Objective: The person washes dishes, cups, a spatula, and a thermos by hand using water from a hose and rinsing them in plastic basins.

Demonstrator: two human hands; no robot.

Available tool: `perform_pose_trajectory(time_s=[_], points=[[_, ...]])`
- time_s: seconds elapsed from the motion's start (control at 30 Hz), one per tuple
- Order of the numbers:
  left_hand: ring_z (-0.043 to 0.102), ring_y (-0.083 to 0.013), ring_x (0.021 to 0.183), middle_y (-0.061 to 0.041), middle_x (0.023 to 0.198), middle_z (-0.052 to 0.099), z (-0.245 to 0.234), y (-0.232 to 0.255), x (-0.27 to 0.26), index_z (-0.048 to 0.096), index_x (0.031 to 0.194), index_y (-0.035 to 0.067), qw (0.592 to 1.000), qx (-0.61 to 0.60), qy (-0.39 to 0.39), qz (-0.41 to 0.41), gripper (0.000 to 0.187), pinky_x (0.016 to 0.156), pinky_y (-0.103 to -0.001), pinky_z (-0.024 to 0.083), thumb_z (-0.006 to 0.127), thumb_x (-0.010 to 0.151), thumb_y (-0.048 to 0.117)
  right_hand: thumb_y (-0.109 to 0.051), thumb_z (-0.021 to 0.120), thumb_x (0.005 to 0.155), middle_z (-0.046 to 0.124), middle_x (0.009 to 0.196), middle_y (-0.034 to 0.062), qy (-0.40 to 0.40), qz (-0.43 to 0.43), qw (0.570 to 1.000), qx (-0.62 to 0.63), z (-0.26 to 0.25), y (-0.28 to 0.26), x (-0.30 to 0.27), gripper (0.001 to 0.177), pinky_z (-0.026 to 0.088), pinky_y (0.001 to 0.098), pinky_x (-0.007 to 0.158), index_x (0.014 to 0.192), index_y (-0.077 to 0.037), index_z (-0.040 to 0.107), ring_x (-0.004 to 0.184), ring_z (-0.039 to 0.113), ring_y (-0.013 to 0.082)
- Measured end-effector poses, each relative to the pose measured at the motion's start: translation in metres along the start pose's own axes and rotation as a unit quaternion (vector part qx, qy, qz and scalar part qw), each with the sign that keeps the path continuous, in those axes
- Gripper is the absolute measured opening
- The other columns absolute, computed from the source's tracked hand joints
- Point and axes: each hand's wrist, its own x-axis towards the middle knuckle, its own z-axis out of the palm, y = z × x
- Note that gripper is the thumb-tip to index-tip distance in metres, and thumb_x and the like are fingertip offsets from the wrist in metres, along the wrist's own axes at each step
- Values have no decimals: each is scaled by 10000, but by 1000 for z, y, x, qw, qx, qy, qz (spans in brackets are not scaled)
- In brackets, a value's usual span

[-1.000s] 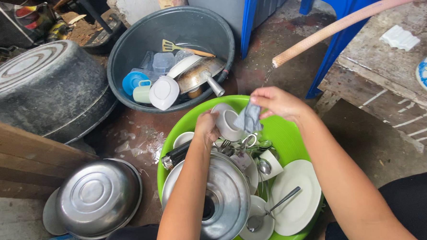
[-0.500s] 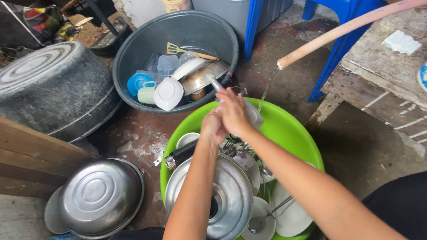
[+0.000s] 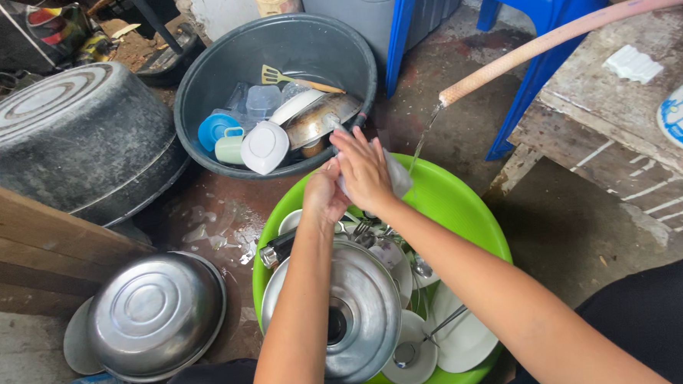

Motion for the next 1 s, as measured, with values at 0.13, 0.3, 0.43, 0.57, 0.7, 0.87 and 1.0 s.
perform_pose_trajectory(time_s=[0.13,0.3,0.43,0.57,0.7,0.87,1.0], points=[[721,-274,992,-128,1134,716,5,10,-6,651,1211,27,999,31,18,27,321,877,-468,605,452,1072,236,-229,416,1103,585,1463,203,110,-3,992,65,-6,31,-24,389,359,525,1175,1457,-99,515,1340,521,432],[703,-227,943,-107,1075,718,0,0,7,662,1169,12,998,57,4,23,267,870,-420,587,489,1085,197,-425,318,1122,698,1015,246,62,247,964,78,21,115,-44,515,488,528,897,1106,-27,645,997,648,461],[702,-219,886,-107,1020,720,-10,-5,16,652,1122,-4,997,67,33,-10,242,845,-397,589,522,1073,194,-422,365,1062,711,945,224,29,394,905,159,29,134,-69,530,506,490,840,1009,1,680,908,673,369],[682,-238,850,-105,980,706,-12,-19,14,639,1097,19,991,116,44,-48,204,803,-424,575,549,1027,189,-347,384,1076,691,974,228,-85,472,835,269,25,170,-89,473,540,527,783,1028,24,673,858,656,342],[680,-226,876,-111,1000,713,-19,-33,31,651,1122,0,984,163,67,-3,215,818,-391,569,561,1020,166,-284,541,961,768,1134,84,-391,273,865,156,-7,218,-111,367,544,410,912,1159,-94,784,1008,698,207],[678,-249,862,-124,985,678,-41,-55,69,614,1100,-24,991,67,119,17,178,816,-431,592,558,1009,118,-361,521,1012,740,1129,90,-203,423,797,379,-37,179,-61,402,582,393,840,1235,-71,689,967,715,194],[670,-302,878,-185,1084,650,-37,-88,100,516,1239,53,954,178,237,45,262,832,-558,567,540,998,151,-363,528,1023,746,1072,86,-111,440,744,490,-61,148,-29,398,628,364,760,1212,-41,666,895,747,173]])
